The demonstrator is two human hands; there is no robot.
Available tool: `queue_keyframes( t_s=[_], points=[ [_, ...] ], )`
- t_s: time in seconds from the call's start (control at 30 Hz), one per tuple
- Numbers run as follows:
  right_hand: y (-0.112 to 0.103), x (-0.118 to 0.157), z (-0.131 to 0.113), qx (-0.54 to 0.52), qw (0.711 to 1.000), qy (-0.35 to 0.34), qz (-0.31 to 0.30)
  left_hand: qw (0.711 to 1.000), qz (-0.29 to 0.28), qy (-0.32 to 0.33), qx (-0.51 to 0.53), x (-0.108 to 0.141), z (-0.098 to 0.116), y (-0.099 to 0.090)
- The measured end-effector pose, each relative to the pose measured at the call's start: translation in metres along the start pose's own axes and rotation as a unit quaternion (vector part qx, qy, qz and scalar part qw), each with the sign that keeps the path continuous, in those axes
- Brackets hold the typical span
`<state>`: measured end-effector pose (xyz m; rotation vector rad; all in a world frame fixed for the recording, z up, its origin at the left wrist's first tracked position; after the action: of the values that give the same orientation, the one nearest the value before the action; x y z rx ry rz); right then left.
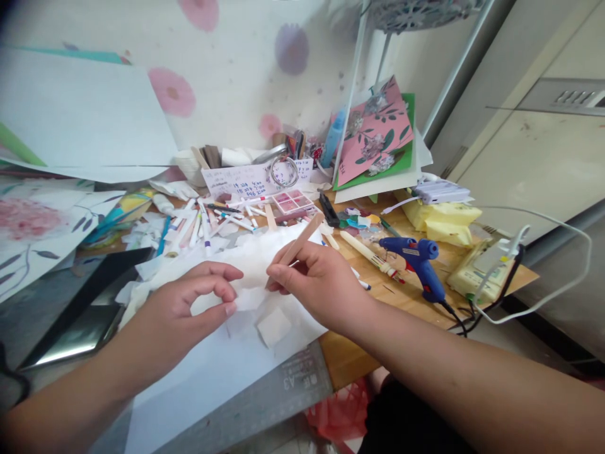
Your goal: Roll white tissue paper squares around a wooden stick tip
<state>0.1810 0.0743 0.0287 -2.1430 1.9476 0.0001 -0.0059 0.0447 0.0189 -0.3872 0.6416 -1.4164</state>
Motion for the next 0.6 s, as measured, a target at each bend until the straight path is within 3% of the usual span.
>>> queue_keyframes(
  t_s=[0.6],
  points=[
    [-0.022,-0.040,0.026,0.102,0.988,0.018,0.114,0.984,0.045,0.049,-0.167,-0.023,-0.018,-0.010]
  ],
)
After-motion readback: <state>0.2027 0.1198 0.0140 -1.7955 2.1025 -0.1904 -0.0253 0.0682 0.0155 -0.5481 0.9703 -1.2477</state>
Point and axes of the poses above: each hand's wrist, its own x-axis away from the middle knuckle, its own y-axis out of the palm, z = x × y, the point moved 5 cm from there along -x, towards the middle knuckle, and after that the axes turned 13 degrees about z, right-handed, at the moved point
